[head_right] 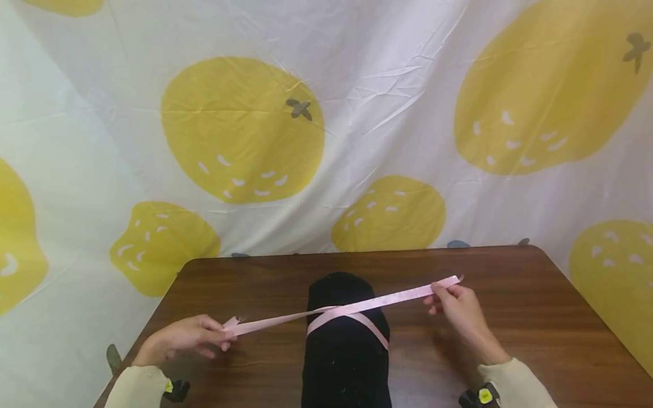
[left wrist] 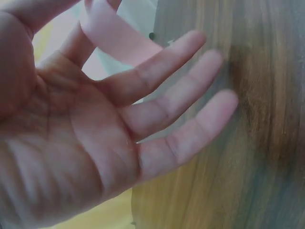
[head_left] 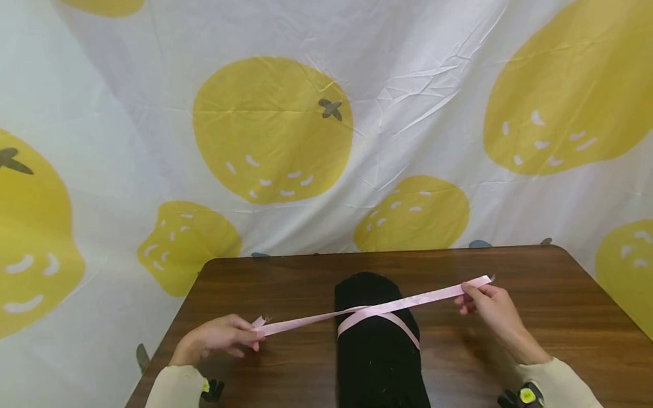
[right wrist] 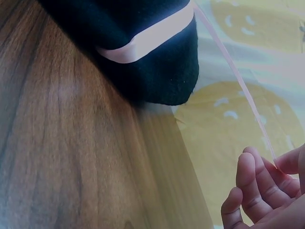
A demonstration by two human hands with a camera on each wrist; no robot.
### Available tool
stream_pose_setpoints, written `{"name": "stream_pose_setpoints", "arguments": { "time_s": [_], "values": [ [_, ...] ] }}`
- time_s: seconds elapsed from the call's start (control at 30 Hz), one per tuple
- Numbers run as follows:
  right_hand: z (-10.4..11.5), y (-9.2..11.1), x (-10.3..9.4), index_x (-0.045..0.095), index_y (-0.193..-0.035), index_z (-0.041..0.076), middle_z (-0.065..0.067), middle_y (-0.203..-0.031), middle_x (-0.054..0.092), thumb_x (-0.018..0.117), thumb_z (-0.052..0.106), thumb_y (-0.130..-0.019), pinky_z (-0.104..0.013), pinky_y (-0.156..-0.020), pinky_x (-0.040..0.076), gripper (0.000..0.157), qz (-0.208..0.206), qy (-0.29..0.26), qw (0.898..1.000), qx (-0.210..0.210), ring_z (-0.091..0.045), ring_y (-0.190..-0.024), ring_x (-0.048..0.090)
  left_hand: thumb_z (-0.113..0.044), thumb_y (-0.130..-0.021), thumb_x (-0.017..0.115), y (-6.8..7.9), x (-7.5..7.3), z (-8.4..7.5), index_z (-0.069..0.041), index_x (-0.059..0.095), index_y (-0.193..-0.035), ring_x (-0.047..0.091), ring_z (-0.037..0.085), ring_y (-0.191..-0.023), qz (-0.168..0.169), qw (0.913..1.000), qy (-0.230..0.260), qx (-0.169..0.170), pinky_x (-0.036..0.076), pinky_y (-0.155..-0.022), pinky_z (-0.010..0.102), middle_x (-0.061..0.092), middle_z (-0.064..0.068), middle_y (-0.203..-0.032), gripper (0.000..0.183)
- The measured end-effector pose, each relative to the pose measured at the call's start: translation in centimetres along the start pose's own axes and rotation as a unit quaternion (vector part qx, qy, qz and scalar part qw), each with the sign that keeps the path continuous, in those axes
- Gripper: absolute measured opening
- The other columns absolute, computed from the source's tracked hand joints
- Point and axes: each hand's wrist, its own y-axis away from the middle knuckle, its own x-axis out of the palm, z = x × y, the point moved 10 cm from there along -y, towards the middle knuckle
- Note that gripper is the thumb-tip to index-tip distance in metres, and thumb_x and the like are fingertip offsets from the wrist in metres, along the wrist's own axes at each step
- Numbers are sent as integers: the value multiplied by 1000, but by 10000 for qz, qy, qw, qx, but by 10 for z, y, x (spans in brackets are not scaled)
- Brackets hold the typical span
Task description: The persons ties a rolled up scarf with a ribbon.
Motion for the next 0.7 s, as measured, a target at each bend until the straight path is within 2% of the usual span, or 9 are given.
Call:
{"name": "stream_pose_setpoints", "arguments": {
  "time_s": [0.1, 0.2, 0.37, 0.43, 0.53, 0.6, 0.63, 0.7],
  "values": [
    [-2, 0, -3, 60, -109, -16, 5, -72, 70, 51, 20, -104, -29, -65, 56, 37, -2, -10, 10000, 13, -10, -61, 65, -29, -96, 65, -1, -11, 2, 9, 69, -103, 54, 17, -103, -406, 9992, -12, -65, 53, -83, 44, 69, 5, -98, 39],
    [-4, 0, -6, 61, -108, -16, 5, -72, 70, 51, 20, -104, -28, -64, 56, 37, 14, -62, 10000, 24, -9, -61, 65, -32, -96, 65, -2, -24, -1, 7, 71, -99, 50, 21, -113, -915, 9957, -93, 52, 48, -86, 41, 66, 8, -111, 39],
    [-7, 0, -9, 61, -107, -15, 5, -72, 70, 51, 20, -104, -28, -64, 56, 37, 41, -101, 9999, 41, -9, -61, 64, -32, -96, 64, -1, -42, -12, 6, 73, -96, 39, 37, -138, -1655, 9851, -247, 407, 35, -104, 54, 51, 20, -143, 39],
    [-8, 0, -10, 62, -107, -14, 5, -72, 70, 51, 20, -104, -28, -65, 56, 36, 41, -64, 10000, 58, -9, -62, 65, -32, -95, 65, -1, -47, -12, 6, 72, -95, 45, 37, -133, -1840, 9820, -75, 419, 43, -99, 50, 48, 18, -148, 39],
    [-9, -1, -11, 62, -106, -13, 5, -72, 70, 51, 21, -104, -28, -65, 56, 35, 39, -32, 10000, 75, -9, -62, 65, -32, -94, 67, -1, -53, -7, 2, 74, -92, 59, 23, -113, -2012, 9776, 471, 390, 49, -86, 34, 66, 11, -125, 34],
    [-10, -1, -11, 63, -105, -12, 5, -72, 70, 51, 21, -104, -28, -65, 55, 35, 44, 3, 10000, 89, -10, -62, 65, -30, -95, 66, -2, -55, -3, -3, 74, -91, 64, 15, -95, -1990, 9757, 832, 389, 52, -75, 28, 72, 3, -105, 28],
    [-10, -1, -12, 63, -105, -12, 5, -72, 70, 51, 21, -104, -28, -65, 55, 35, 50, 0, 9999, 93, -10, -62, 65, -29, -96, 65, -2, -54, -2, -6, 74, -91, 65, 13, -90, -1942, 9753, 959, 434, 52, -81, 28, 72, 1, -95, 25],
    [-12, -1, -12, 64, -104, -11, 6, -72, 70, 51, 21, -104, -28, -64, 55, 35, 66, 19, 9999, 111, -9, -62, 65, -27, -98, 63, -4, -53, -1, -9, 72, -88, 67, 10, -83, -1801, 9760, 1117, 502, 54, -81, 29, 71, -3, -84, 22]
  ]
}}
